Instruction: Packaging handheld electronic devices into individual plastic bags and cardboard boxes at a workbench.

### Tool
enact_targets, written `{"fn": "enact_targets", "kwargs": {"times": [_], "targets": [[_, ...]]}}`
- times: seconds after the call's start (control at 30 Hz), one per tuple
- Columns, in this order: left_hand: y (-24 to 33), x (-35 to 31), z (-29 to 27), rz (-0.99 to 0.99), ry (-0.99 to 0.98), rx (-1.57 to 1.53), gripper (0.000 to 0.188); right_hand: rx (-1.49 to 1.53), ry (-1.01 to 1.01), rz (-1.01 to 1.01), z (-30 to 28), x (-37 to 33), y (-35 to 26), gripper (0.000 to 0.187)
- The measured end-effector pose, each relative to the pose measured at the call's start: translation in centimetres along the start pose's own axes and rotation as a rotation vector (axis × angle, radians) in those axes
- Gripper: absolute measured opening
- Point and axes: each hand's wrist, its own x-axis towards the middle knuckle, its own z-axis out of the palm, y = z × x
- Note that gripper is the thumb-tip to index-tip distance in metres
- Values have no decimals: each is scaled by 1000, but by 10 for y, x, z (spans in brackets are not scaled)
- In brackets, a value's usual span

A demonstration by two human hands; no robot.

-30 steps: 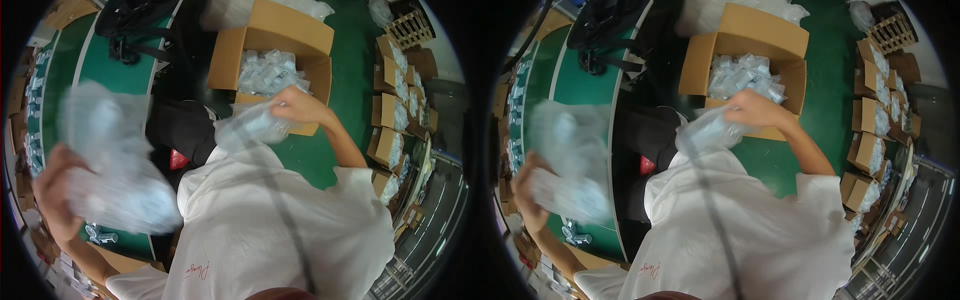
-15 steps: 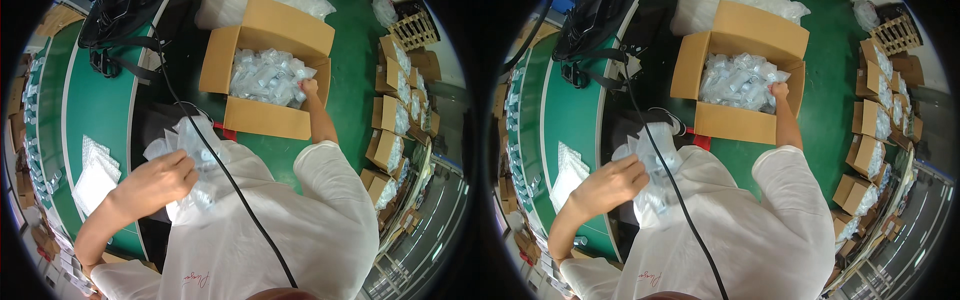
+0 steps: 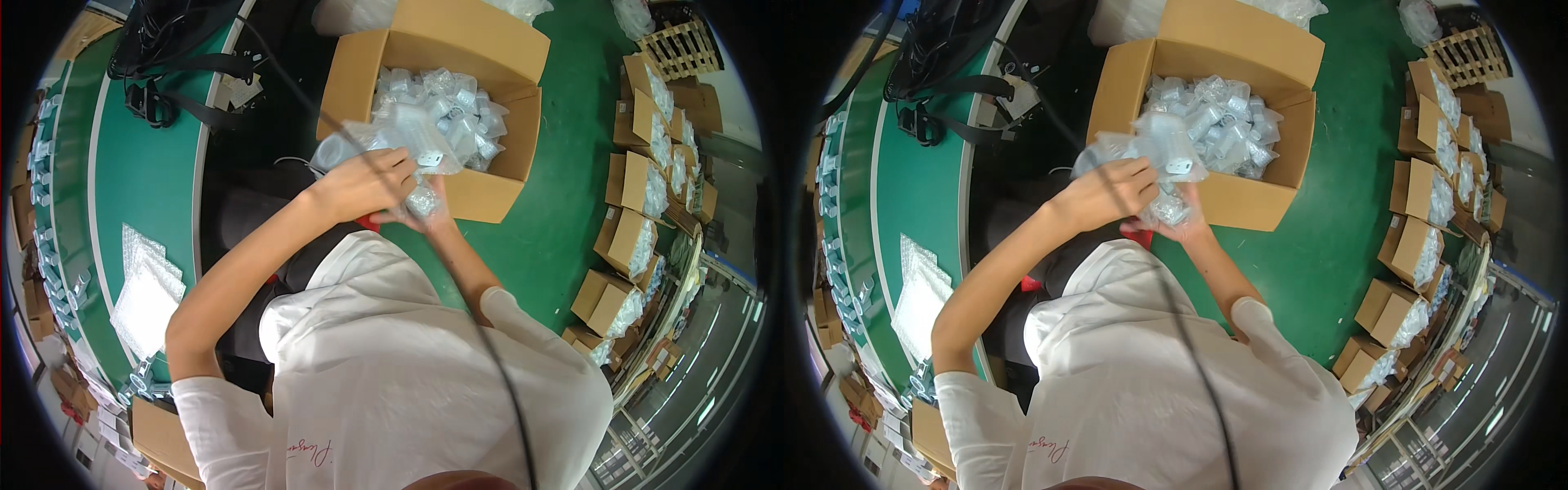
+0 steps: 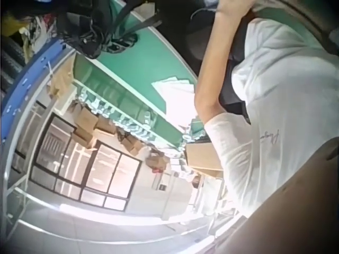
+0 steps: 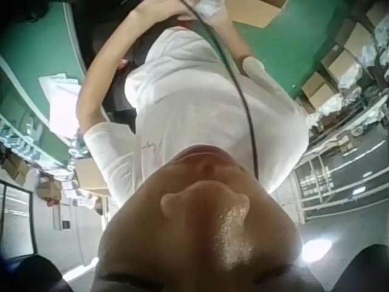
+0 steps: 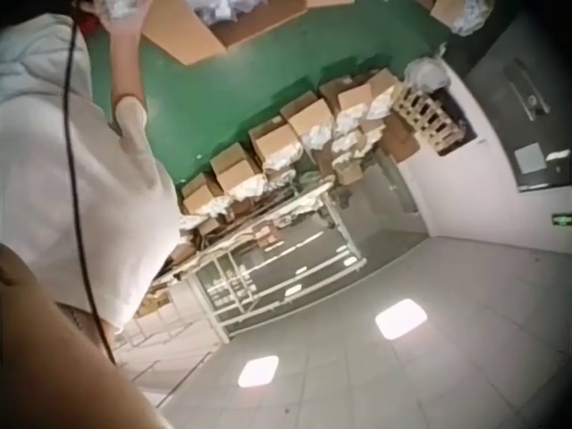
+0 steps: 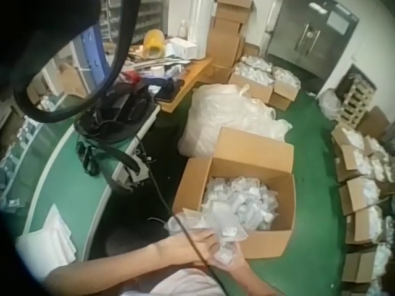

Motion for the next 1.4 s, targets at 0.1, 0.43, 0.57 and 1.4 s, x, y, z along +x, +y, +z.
{"fn": "enact_targets", "kwargs": {"times": [0.1,0.43,0.57,1.4], "targets": [[-9,11,57,-43,32,-71,10,215,-38,-195,-58,18,-13,64],[-3,81,184,-577,14,-185,17,235,-1,-381,-118,81,-126,50],[49,26,166,-493,-83,-817,28,215,422,-620,-203,85,-260,55],[150,-423,-156,-1985,687,397,55,-2298,-1269,-652,245,122,282,98]]}}
